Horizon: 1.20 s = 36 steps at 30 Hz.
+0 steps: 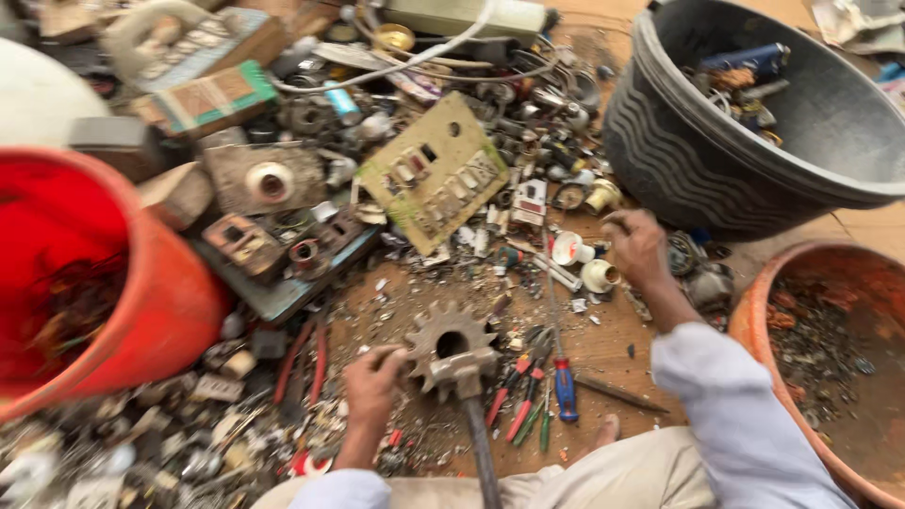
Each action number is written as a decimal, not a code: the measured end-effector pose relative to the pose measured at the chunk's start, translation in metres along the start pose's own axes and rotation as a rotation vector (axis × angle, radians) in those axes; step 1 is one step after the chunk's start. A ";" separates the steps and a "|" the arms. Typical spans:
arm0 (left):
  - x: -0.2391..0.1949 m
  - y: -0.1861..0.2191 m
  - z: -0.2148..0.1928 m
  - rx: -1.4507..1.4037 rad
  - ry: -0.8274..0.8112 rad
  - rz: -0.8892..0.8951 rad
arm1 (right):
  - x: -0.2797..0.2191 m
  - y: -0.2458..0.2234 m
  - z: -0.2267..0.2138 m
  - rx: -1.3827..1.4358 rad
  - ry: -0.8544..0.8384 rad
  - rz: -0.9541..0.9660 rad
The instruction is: The person sits on the ground amidst a pile of electronic waste and uses a hammer to smash a metal gear and a white circuit board. The person repeatedly strikes the objects to break them into smaller pieces.
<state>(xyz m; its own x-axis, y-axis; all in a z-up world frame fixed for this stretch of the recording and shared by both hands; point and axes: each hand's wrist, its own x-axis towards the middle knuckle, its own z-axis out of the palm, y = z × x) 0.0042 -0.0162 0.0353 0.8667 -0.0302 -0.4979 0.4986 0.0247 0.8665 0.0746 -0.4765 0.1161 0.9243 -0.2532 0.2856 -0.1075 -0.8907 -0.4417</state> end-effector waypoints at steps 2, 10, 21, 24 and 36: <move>-0.013 0.010 0.001 -0.015 -0.090 0.312 | -0.038 -0.072 -0.006 0.266 -0.414 0.469; -0.047 0.028 -0.004 -0.078 -0.375 0.310 | -0.162 -0.228 0.042 0.783 -0.590 0.125; -0.035 0.007 0.001 0.285 -0.248 0.479 | -0.197 -0.220 0.071 0.581 -0.425 0.015; -0.021 -0.011 0.004 0.459 -0.092 0.489 | -0.202 -0.212 0.063 0.470 -0.256 -0.019; -0.005 -0.041 0.012 0.717 0.151 0.601 | -0.271 -0.219 0.070 1.048 -0.546 0.938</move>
<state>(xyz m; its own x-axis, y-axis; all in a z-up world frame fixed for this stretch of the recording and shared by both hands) -0.0205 -0.0293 0.0023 0.9932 -0.0812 0.0834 -0.1160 -0.6271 0.7703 -0.1264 -0.1867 0.0757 0.7147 -0.1833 -0.6750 -0.6350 0.2344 -0.7361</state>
